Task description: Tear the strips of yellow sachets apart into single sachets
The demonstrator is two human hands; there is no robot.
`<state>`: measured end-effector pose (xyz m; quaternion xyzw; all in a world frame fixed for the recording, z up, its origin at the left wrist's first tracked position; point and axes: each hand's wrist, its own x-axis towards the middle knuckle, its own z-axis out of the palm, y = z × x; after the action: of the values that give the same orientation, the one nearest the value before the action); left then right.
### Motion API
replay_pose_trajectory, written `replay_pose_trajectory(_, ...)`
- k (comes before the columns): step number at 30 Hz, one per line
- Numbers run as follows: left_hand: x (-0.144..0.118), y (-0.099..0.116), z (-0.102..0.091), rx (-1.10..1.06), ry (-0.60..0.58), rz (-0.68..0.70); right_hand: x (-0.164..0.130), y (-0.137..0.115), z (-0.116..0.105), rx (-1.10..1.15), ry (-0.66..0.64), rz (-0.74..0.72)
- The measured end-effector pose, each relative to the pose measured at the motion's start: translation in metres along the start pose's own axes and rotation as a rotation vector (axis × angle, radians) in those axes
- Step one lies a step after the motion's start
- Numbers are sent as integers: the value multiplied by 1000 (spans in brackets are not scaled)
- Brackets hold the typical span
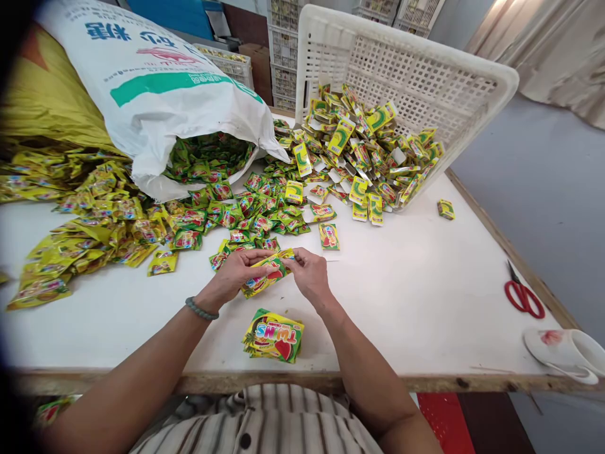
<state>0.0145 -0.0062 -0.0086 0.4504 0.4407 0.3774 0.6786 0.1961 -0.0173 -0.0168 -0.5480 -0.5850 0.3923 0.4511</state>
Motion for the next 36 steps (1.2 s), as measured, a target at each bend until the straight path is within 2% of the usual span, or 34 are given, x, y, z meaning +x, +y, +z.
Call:
replay_pose_trajectory(3, -1, 2, 1, -6, 34, -5, -1, 0, -2, -14, -53, -39)
replay_pose_trajectory(8, -1, 4, 0, -11, 24, 14, 0, -3, -1, 19, 84, -40)
replay_pose_trajectory(11, -1, 3, -3, 28, 28, 24, 1, -3, -2, 46, -7, -24)
replay_pose_trajectory(16, -1, 1, -10, 54, -64, -23, 4, -1, -18, 138, -222, 100)
replay_pose_trajectory(19, -2, 0, -10, 35, -85, -42, 3, -4, -22, 42, -319, 34)
replay_pose_trajectory(21, -2, 0, -9, 28, -73, -43, 1, -7, -19, -71, -330, -22)
replay_pose_trajectory(24, -3, 1, -7, 0, -37, -30, -3, -8, -10, -163, -246, -55)
replay_pose_trajectory(27, -2, 3, -4, -33, 1, -8, -5, -7, -3, -165, -26, -79)
replay_pose_trajectory(29, -2, 5, -1, -42, 30, 1, -5, -6, 1, -145, 69, -84)
replay_pose_trajectory(32, -2, 6, 2, -60, 61, 16, -4, -6, 3, -155, 73, -96)
replay_pose_trajectory(36, -2, 5, 3, -89, 63, 9, -5, -10, 3, -193, -37, -91)
